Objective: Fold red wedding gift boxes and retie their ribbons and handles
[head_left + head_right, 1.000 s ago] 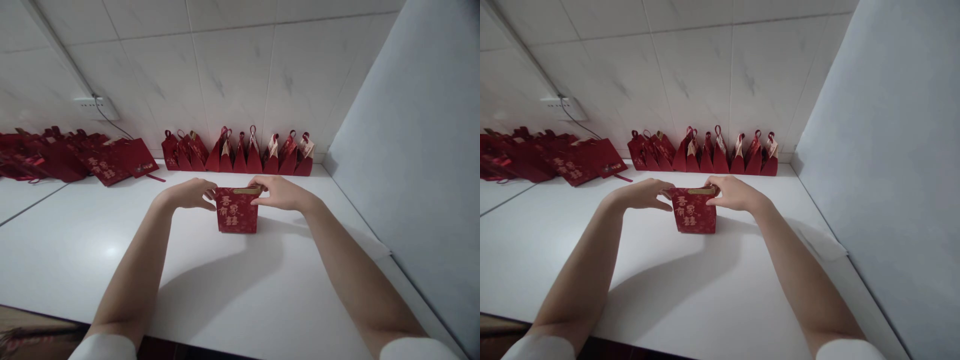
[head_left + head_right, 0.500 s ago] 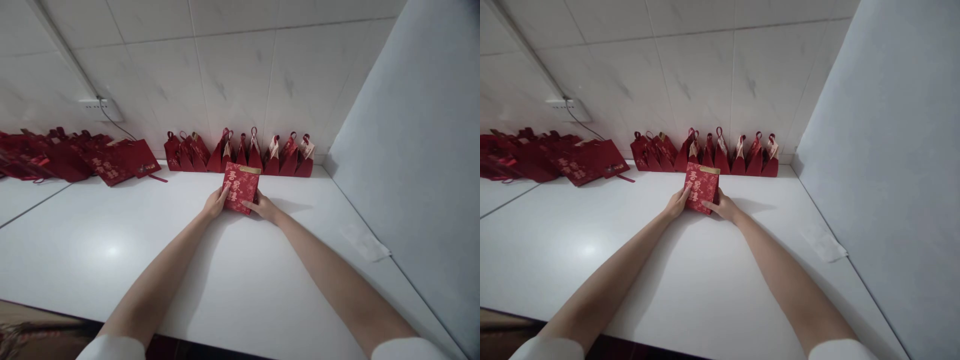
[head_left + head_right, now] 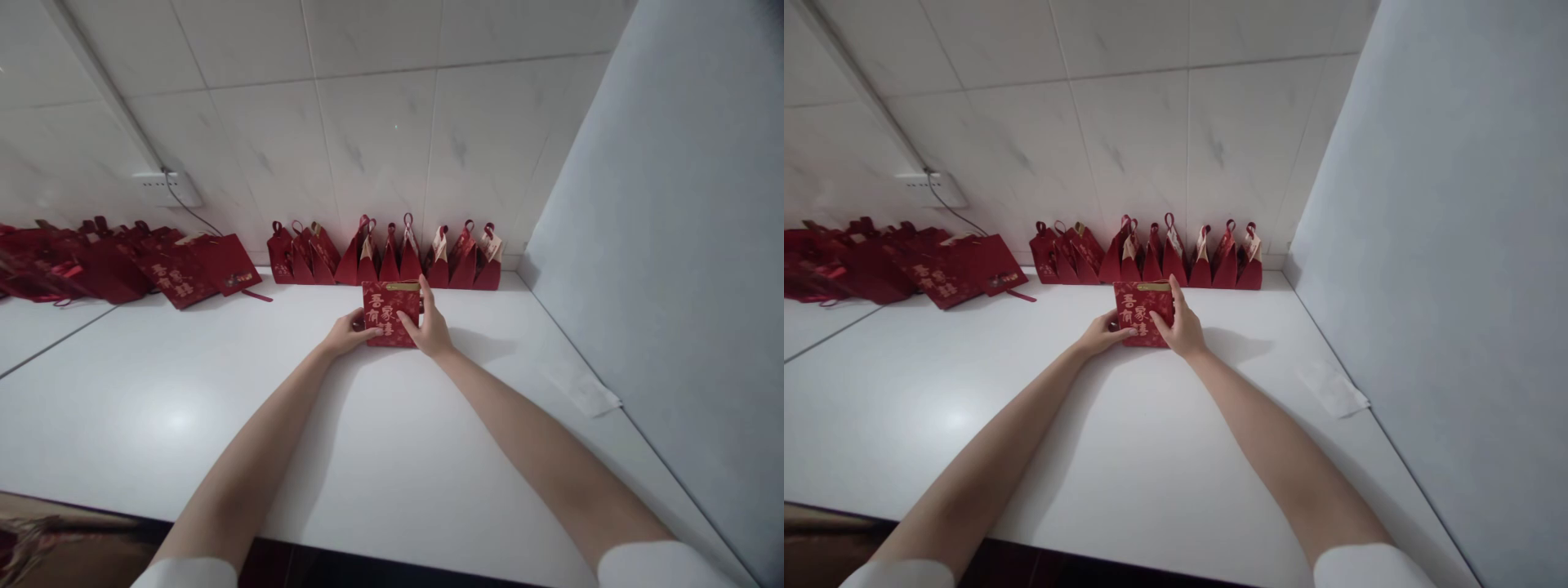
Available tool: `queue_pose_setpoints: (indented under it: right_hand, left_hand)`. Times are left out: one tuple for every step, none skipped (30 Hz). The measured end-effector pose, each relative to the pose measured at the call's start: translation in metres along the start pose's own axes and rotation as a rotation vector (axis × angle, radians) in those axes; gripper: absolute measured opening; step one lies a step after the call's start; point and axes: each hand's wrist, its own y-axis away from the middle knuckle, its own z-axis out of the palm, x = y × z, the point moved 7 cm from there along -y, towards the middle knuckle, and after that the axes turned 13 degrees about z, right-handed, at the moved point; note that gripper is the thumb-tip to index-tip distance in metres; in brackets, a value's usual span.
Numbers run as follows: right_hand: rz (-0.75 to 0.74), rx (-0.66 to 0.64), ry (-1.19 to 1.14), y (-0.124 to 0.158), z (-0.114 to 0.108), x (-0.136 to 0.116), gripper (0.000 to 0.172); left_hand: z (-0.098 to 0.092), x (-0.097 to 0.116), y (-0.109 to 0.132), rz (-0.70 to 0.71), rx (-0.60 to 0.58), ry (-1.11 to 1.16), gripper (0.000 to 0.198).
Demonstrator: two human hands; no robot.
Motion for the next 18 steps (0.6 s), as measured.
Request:
queue_pose_setpoints:
  right_hand:
    - [-0.004, -0.002, 0.005, 0.000, -0.001, 0.000, 0.080]
    - [-0.002, -0.006, 0.006, 0.000, -0.001, 0.000, 0.080]
    - [0.003, -0.012, 0.007, 0.000, -0.001, 0.001, 0.081]
    - [0.008, -0.017, 0.010, -0.001, -0.001, 0.002, 0.081]
    - [0.010, -0.019, 0.017, -0.001, -0.001, 0.003, 0.081]
    - [0.009, -0.016, 0.023, -0.001, -0.002, 0.004, 0.081]
    - [0.007, -0.010, 0.029, -0.001, -0.002, 0.004, 0.081]
    - [0.003, -0.003, 0.032, -0.001, -0.002, 0.004, 0.081]
    - [0.000, 0.000, 0.032, -0.002, -0.003, 0.004, 0.081]
    - [0.005, -0.002, 0.029, -0.002, -0.002, 0.005, 0.080]
    - [0.021, -0.010, 0.023, -0.003, -0.002, 0.008, 0.080]
    - [0.054, -0.027, 0.016, -0.004, 0.000, 0.012, 0.080]
    - [0.104, -0.064, 0.001, -0.006, 0.003, 0.017, 0.079]
    - [0.159, -0.122, -0.023, -0.007, 0.007, 0.023, 0.077]
    - [0.210, -0.192, -0.052, -0.007, 0.012, 0.029, 0.075]
    - [0.247, -0.264, -0.082, -0.007, 0.016, 0.033, 0.073]
    - [0.266, -0.331, -0.108, -0.007, 0.020, 0.036, 0.072]
    - [0.266, -0.391, -0.131, -0.007, 0.023, 0.036, 0.074]
  left_hand:
    - [0.000, 0.000, 0.000, -0.001, 0.003, -0.004, 0.069]
    - [-0.001, -0.001, 0.000, -0.003, 0.007, -0.009, 0.068]
    - [-0.001, -0.001, 0.000, -0.004, 0.009, -0.015, 0.067]
    - [-0.001, -0.002, 0.001, -0.005, 0.012, -0.021, 0.067]
    - [-0.002, -0.002, 0.001, -0.005, 0.013, -0.026, 0.066]
    - [-0.002, -0.002, 0.001, -0.005, 0.013, -0.031, 0.066]
    - [-0.002, -0.002, 0.001, -0.004, 0.013, -0.036, 0.066]
    - [-0.002, -0.003, 0.001, -0.005, 0.014, -0.041, 0.066]
    - [-0.002, -0.003, 0.001, -0.006, 0.015, -0.046, 0.066]
    - [-0.002, -0.003, 0.001, -0.007, 0.016, -0.050, 0.065]
    - [-0.002, -0.004, 0.000, -0.010, 0.019, -0.055, 0.064]
    - [-0.003, -0.006, 0.000, -0.013, 0.026, -0.060, 0.063]
    - [-0.003, -0.008, -0.001, -0.019, 0.038, -0.064, 0.062]
    - [-0.004, -0.010, -0.002, -0.029, 0.056, -0.068, 0.061]
    - [-0.005, -0.013, -0.003, -0.041, 0.080, -0.072, 0.061]
    - [-0.006, -0.016, -0.003, -0.056, 0.109, -0.074, 0.063]
    - [-0.008, -0.020, -0.004, -0.073, 0.139, -0.073, 0.065]
    - [-0.009, -0.023, -0.004, -0.089, 0.167, -0.069, 0.067]
